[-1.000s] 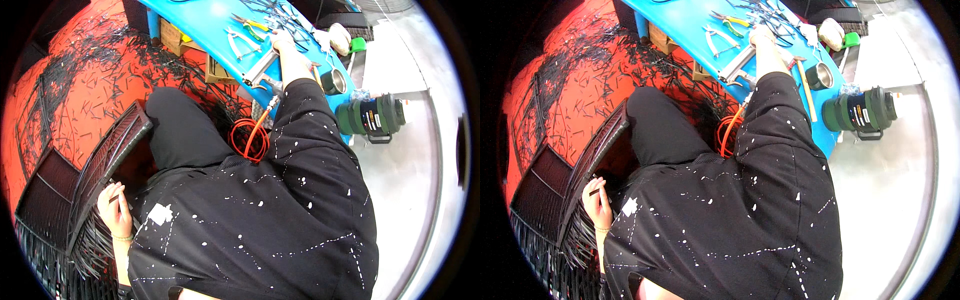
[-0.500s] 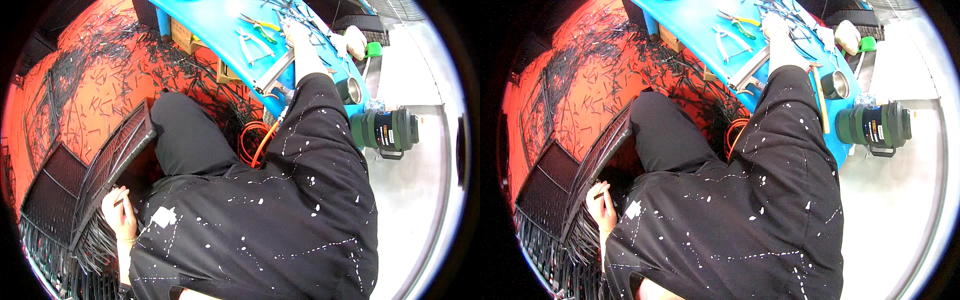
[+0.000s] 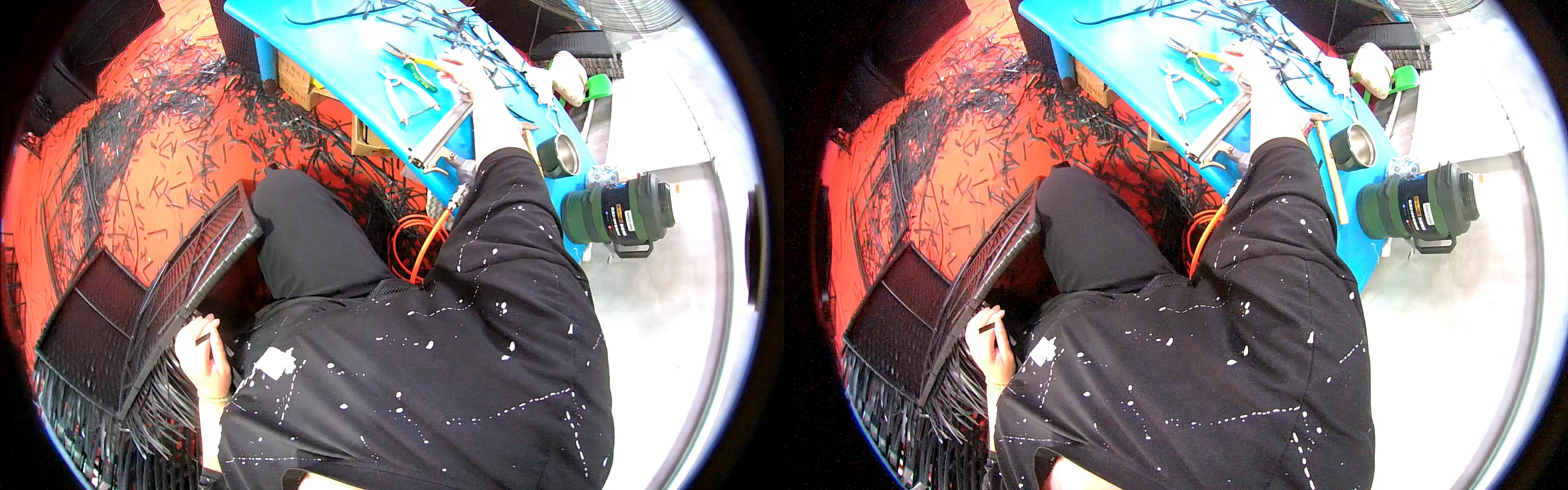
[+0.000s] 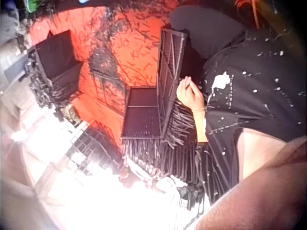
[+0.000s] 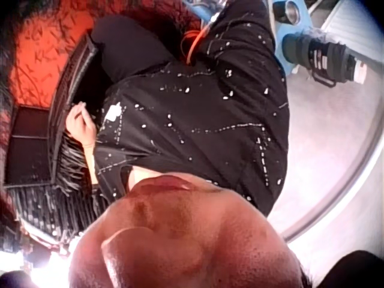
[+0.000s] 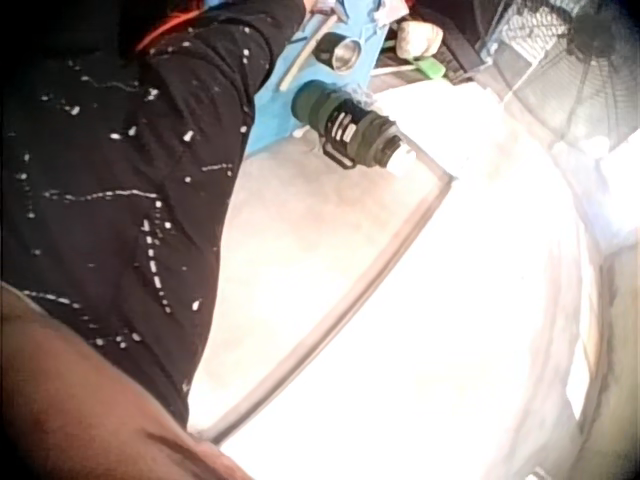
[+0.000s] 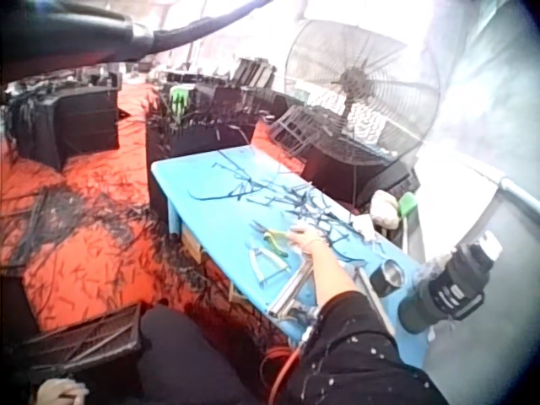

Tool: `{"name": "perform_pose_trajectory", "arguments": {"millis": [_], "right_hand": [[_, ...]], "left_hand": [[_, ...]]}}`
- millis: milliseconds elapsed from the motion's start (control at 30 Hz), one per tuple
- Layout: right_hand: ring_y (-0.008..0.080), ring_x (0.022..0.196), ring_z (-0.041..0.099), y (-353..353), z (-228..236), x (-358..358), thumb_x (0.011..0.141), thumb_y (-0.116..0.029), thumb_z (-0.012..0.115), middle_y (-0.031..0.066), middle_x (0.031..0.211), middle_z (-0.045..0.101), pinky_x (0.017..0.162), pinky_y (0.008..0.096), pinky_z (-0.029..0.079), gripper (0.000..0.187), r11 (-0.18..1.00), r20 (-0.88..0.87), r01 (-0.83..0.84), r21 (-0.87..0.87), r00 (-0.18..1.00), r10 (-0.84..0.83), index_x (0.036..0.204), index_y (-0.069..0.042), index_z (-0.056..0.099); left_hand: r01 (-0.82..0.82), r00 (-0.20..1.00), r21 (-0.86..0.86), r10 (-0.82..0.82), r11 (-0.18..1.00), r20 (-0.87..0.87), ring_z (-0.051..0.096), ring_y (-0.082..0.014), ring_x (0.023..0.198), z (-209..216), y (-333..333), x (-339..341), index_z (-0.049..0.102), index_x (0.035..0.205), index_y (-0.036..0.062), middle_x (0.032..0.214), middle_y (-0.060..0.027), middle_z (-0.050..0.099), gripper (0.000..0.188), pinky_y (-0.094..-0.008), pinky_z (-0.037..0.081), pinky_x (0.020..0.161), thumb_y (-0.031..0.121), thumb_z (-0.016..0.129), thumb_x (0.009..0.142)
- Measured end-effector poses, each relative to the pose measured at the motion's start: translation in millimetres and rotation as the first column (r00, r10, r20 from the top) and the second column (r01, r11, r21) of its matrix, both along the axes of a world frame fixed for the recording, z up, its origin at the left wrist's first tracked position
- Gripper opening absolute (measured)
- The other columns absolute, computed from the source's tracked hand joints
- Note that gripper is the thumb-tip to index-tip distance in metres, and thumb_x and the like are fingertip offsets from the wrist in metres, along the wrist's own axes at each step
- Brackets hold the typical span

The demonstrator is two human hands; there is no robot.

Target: The person assembles a fan blade by inserting black plastic strips into a frame and securing them with a pneumatic nail gun. They trim excess material with pliers and occasionally use a hammer to adjust the frame, repeating the process for multiple strips.

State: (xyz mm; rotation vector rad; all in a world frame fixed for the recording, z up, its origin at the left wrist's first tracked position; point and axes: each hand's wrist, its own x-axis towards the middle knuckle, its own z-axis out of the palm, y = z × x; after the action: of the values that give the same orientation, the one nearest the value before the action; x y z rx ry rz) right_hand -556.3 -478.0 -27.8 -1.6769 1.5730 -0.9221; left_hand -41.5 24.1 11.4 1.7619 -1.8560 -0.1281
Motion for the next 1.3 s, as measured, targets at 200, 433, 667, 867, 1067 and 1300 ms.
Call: {"name": "perform_pose_trajectory", "arguments": {"millis": [200, 433, 667, 867, 1067, 1300], "right_hand": [[0.0121, 0.08, 0.068, 36, 41, 18, 0.087, -0.034, 0.068, 0.0047, 0.091, 0.073, 0.074, 0.0258, 0.051, 0.03, 0.975, -0.279, 0.076, -0.209, 0.951, -0.134, 0.099, -0.008, 0.074], [0.0148, 0.064, 0.065, 127, 51, -90, 0.089, -0.037, 0.061, 0.0054, 0.067, 0.068, 0.065, 0.0307, 0.049, 0.035, 0.836, -0.288, 0.515, -0.191, 0.785, -0.549, 0.075, -0.007, 0.073], [0.0291, 0.095, 0.066, 232, 29, -128, 0.083, -0.046, 0.065, 0.0133, 0.105, 0.068, 0.086, 0.0424, 0.051, 0.04, 0.739, -0.743, 0.585, -0.334, 0.319, -0.589, 0.107, -0.014, 0.069], [0.0339, 0.109, 0.063, 239, 35, -96, 0.086, -0.046, 0.063, 0.0149, 0.117, 0.066, 0.09, 0.0484, 0.05, 0.044, 0.757, -0.938, 0.644, -0.115, 0.18, -0.296, 0.116, -0.014, 0.066], [0.0319, 0.108, 0.064, 218, 15, -138, 0.083, -0.046, 0.067, 0.0177, 0.112, 0.068, 0.093, 0.0445, 0.05, 0.043, 0.712, -0.948, 0.693, -0.114, 0.139, -0.287, 0.113, -0.016, 0.071], [0.0241, 0.077, 0.067, 189, -31, -210, 0.085, -0.047, 0.067, 0.0083, 0.082, 0.067, 0.074, 0.0378, 0.053, 0.048, 0.715, -0.931, 0.693, 0.091, 0.314, -0.186, 0.105, -0.004, 0.07]], "left_hand": [[-0.009, 1.0, 0.001, 0.009, 1.0, -0.006, 0.062, -0.0287, 0.102, -2, 5, 3, 0.07, 0.094, 0.0013, 0.104, -0.0093, 0.069, 0.011, -0.0398, 0.044, 0.095, 0.003, 0.061, 0.087], [0.022, 0.998, -0.022, -0.024, 0.999, -0.051, 0.061, -0.0287, 0.104, -10, 6, 6, 0.069, 0.098, 0.0, 0.105, -0.0105, 0.068, 0.014, -0.0392, 0.044, 0.095, 0.003, 0.059, 0.09], [0.052, 0.996, -0.049, -0.055, 0.997, -0.067, 0.061, -0.0289, 0.104, -13, 8, 10, 0.069, 0.1, -0.0002, 0.107, -0.0113, 0.069, 0.015, -0.0385, 0.043, 0.096, 0.003, 0.057, 0.091], [0.006, 0.992, -0.109, -0.019, 0.994, -0.122, 0.065, -0.027, 0.1, -17, 4, 13, 0.071, 0.089, 0.0012, 0.102, -0.009, 0.071, 0.007, -0.0399, 0.046, 0.092, 0.003, 0.065, 0.084], [-0.002, 0.985, -0.14, -0.023, 0.99, -0.172, 0.065, -0.0274, 0.099, -22, 10, 23, 0.071, 0.087, 0.0022, 0.1, -0.009, 0.071, 0.007, -0.0402, 0.047, 0.09, 0.006, 0.067, 0.083], [-0.034, 0.982, -0.18, -0.001, 0.983, -0.188, 0.065, -0.0257, 0.097, -32, 12, 26, 0.071, 0.085, 0.004, 0.098, -0.0074, 0.071, 0.007, -0.0396, 0.048, 0.087, 0.009, 0.067, 0.083]]}}
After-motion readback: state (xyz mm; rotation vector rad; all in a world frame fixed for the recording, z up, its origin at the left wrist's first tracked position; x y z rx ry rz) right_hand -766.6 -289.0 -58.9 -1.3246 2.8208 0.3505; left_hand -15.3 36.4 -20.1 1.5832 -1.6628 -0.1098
